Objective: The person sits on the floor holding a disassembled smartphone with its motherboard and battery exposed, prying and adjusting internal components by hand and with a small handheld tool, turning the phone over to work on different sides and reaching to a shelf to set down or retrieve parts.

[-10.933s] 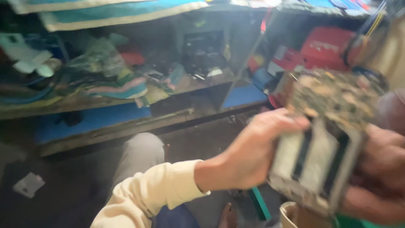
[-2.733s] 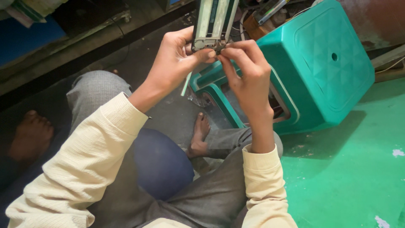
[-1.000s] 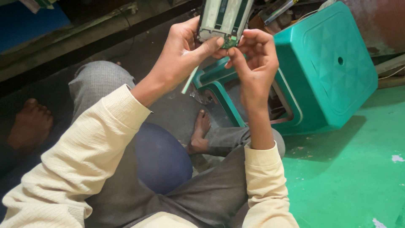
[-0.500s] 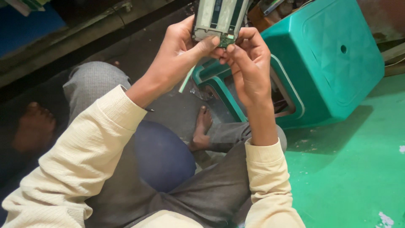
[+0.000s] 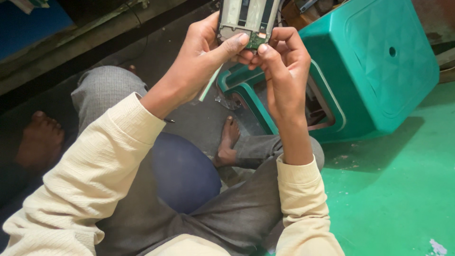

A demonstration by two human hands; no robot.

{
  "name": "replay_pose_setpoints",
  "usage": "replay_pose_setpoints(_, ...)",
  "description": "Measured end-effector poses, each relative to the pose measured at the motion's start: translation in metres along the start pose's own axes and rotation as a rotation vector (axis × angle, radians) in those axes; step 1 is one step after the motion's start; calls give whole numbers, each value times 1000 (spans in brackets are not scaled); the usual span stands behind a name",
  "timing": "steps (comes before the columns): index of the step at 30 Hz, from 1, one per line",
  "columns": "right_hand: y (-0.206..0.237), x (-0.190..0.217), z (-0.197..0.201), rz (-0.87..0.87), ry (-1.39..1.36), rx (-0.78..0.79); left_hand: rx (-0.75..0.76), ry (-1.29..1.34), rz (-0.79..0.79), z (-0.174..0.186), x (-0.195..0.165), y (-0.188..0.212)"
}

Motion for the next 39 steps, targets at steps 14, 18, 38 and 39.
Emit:
replay_pose_setpoints(14,-2,-8,-2,-25,-59,-30,-39,16,21,-1,4,4)
replay_pose_setpoints(18,0,-4,-3,-6,-6,-9,-14,-20,-13,-1,2,4)
replay_pose_setpoints(38,0,-4,-1,-1,-52,113,26,-47,-12,1,1,4)
replay_pose_setpoints(39,1,-4,-1,-4,-58,118,27,-55,-13,1,0,5)
Point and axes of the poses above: each hand's wrist, its own y-axis away from the middle knuckle, its own z-axis out of the back of the hand, x = y × z, the point moved 6 cm from there along -y, towards the middle knuckle, and after that the axes turned 10 degrees about -z, right-handed, at the moved point
